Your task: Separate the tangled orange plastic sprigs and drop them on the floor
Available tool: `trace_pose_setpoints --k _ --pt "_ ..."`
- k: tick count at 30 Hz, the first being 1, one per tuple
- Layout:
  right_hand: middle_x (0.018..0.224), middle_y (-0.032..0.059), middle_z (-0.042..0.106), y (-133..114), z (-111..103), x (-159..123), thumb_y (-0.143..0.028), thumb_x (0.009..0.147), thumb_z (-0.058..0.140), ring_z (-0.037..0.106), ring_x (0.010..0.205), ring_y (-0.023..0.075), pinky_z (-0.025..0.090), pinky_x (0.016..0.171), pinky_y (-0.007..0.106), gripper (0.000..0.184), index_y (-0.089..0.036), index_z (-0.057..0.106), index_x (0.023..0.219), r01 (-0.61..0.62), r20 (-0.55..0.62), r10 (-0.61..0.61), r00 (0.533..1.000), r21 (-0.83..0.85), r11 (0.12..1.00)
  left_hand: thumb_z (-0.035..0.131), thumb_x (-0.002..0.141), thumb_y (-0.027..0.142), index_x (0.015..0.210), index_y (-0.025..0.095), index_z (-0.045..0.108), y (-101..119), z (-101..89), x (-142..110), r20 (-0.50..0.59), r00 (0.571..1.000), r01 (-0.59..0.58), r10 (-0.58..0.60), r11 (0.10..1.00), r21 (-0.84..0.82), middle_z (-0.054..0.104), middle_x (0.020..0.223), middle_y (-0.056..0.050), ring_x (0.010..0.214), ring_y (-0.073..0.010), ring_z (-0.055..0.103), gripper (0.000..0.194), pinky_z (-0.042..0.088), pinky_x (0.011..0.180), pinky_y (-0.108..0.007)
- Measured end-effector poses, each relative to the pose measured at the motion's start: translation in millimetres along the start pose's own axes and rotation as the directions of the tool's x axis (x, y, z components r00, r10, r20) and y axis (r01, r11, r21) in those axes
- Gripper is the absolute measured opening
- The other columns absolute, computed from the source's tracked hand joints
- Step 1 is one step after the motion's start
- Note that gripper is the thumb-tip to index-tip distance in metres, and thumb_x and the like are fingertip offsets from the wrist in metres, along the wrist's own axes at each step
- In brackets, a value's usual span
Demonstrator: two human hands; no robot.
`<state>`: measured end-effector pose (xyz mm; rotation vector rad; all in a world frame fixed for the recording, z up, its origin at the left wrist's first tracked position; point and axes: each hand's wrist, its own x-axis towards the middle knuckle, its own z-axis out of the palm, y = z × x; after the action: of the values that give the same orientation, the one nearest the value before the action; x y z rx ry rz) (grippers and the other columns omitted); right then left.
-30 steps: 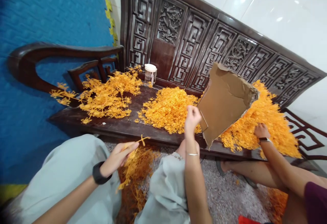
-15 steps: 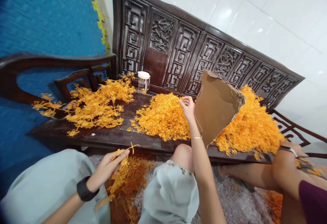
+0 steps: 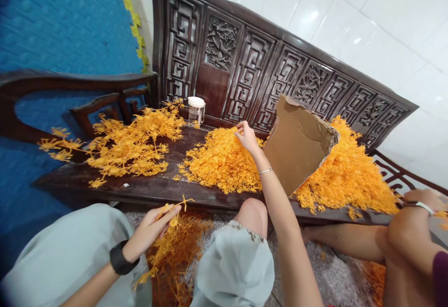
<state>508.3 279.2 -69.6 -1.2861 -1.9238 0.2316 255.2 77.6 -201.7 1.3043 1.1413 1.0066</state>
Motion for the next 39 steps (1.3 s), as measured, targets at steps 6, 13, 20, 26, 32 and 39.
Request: trace_pose_setpoints --k 6,13,20,26,32,39 --pt "0.072 0.0009 0.053 -2 0 2 -0.020 0.070 0.054 0.044 0.060 0.0101 0.037 0.063 0.025 0.008 -0.014 0.057 0.075 0.084 0.016 -0.082 0.996 -0.157 0.984 0.049 0.070 0.055 0.053 0.020 0.038 1 -1.1 -1 -0.007 1.000 0.000 0.000 1.000 0.007 0.027 0.037 0.011 0.034 -0.0070 0.027 0.040 0.023 0.036 -0.020" --pt "0.091 0.0061 0.047 0 2 5 -0.022 0.072 0.055 0.049 0.074 0.0153 0.041 0.071 0.030 0.016 -0.015 0.061 0.085 0.101 0.067 -0.082 0.994 -0.372 0.923 0.049 0.070 0.054 0.054 0.020 0.039 4 -3.8 -3 -0.024 1.000 0.006 -0.006 1.000 0.009 0.029 0.040 0.011 0.034 -0.0070 0.028 0.039 0.023 0.036 -0.020" --pt "0.097 0.0076 0.050 -77 -16 -81 -0.034 0.083 0.046 0.051 0.075 0.0141 0.041 0.073 0.028 0.029 -0.016 0.050 0.104 0.151 0.107 -0.124 0.987 -0.300 0.942 0.049 0.071 0.053 0.053 0.020 0.037 2 -8.5 -5 -0.065 0.998 -0.004 0.004 1.000 0.006 0.028 0.037 0.011 0.033 -0.0070 0.028 0.039 0.023 0.036 -0.020" --pt "0.078 0.0050 0.058 -114 -14 -230 -0.045 0.075 0.055 0.057 0.071 0.0174 0.040 0.062 0.026 0.029 -0.017 0.052 0.080 0.158 0.563 0.177 0.808 -0.495 0.854 0.051 0.070 0.051 0.051 0.020 0.037 2 -7.5 -9 -0.050 0.998 -0.023 0.024 1.000 0.014 0.030 0.036 0.011 0.033 -0.0068 0.028 0.040 0.024 0.036 -0.020" --pt "0.073 0.0046 0.060 -87 -10 -288 -0.031 0.077 0.055 0.058 0.058 0.0179 0.032 0.048 0.025 0.012 -0.020 0.051 0.076 0.012 0.326 0.333 0.885 -0.730 0.683 0.055 0.069 0.049 0.049 0.020 0.039 5 -4.1 -14 -0.082 0.996 -0.039 0.038 0.999 -0.015 0.032 0.032 0.010 0.031 -0.0071 0.030 0.038 0.025 0.036 -0.021" --pt "0.075 0.0071 0.056 -57 -30 -264 -0.027 0.088 0.032 0.054 0.067 0.0176 0.038 0.061 0.028 0.023 -0.019 0.049 0.074 -0.153 -0.094 0.121 0.988 -0.637 0.756 0.056 0.067 0.048 0.047 0.020 0.040 10 1.2 -21 -0.107 0.991 -0.087 0.084 0.996 -0.023 0.032 0.029 0.009 0.029 -0.0073 0.030 0.038 0.025 0.035 -0.021"
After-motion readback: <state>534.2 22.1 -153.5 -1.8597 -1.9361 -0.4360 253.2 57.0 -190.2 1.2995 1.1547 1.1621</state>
